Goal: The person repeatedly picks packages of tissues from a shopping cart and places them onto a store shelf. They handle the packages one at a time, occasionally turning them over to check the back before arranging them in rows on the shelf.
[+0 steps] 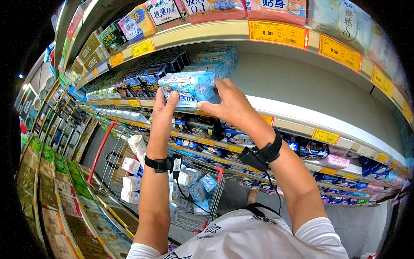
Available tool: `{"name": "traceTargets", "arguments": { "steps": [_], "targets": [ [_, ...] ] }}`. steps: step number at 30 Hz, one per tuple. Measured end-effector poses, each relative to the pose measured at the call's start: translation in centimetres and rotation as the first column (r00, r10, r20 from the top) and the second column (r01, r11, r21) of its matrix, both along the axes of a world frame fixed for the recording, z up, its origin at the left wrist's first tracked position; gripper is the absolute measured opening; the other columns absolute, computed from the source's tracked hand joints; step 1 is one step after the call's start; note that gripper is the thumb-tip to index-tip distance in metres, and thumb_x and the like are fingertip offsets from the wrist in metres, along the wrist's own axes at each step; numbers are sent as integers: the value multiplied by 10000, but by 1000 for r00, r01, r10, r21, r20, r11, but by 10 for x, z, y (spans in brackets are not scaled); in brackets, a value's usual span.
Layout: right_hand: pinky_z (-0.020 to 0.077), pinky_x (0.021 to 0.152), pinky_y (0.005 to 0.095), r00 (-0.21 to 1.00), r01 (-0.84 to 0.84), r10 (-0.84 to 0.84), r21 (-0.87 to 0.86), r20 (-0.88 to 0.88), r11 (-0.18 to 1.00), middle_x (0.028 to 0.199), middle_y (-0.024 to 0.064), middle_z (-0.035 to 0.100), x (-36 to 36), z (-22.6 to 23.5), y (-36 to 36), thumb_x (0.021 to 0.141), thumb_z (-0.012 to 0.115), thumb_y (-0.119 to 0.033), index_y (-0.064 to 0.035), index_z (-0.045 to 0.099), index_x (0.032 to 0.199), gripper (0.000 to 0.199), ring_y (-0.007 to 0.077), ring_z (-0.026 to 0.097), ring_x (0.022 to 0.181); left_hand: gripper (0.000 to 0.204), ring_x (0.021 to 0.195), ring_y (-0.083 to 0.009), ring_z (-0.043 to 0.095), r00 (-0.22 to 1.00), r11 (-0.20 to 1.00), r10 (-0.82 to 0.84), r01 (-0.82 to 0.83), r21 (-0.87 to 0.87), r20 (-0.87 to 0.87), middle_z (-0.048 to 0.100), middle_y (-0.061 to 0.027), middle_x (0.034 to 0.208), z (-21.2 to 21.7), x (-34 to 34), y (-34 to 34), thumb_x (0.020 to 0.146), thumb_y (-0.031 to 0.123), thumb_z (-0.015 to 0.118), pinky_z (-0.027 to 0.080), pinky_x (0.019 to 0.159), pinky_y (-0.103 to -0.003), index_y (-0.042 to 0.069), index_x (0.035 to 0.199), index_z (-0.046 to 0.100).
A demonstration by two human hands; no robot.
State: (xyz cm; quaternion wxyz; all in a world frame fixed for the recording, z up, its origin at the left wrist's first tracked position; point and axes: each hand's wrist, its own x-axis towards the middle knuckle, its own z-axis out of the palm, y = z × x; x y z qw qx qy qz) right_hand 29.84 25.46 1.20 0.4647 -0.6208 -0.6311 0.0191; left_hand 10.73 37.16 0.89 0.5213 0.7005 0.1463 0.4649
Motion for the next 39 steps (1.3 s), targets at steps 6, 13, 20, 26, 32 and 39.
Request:
{"name": "traceTargets", "arguments": {
  "steps": [6,13,20,26,32,39],
  "targets": [
    [521,863,413,999,34,-39,-140,-34,990,1174,271,590,3,6,4,835,727,-525,96,505,1366,847,357,610,1056,572,1187,-175,524,998,998,46,-44,40,-48,579,-106,1302,1,10,10,998,367,641,400,1038,-319,9,1405,458],
    [519,868,430,989,147,-143,-122,44,982,1147,293,603,14,-9,21,836,742,-474,113,514,1344,808,373,624,1047,600,1161,-199,556,992,989,67,-52,140,-103,611,-143,1263,-7,25,35,984,379,655,441,1005,-344,4,1404,447],
    [531,878,447,985,160,-152,-118,76,980,1172,322,610,14,-7,26,848,711,-458,95,489,1371,793,434,644,1053,614,1157,-214,562,973,977,121,-82,196,-195,601,-157,1277,-16,27,58,990,334,644,442,1011,-346,0,1443,398],
    [539,854,451,992,126,-127,-64,0,990,1107,325,656,12,0,22,888,688,-436,55,406,1449,798,435,669,1018,741,1240,-234,505,971,980,98,-56,192,-219,547,-172,1345,-6,27,47,998,517,576,382,1072,-356,-28,1463,386],
    [544,841,460,985,158,-154,-49,72,986,1104,306,673,16,-7,34,910,678,-385,2,379,1486,755,442,671,1008,756,1169,-345,599,910,929,281,-178,325,-304,617,-265,1237,-2,37,53,992,580,530,451,1001,-392,-58,1383,424],
    [562,773,447,983,167,-165,-13,85,986,1011,291,695,20,-9,36,917,665,-472,36,506,1369,698,413,702,923,625,1108,-291,619,920,945,232,-135,299,-317,655,-215,1189,-3,35,57,1006,530,545,467,955,-385,-33,1278,538]
  ]
}}
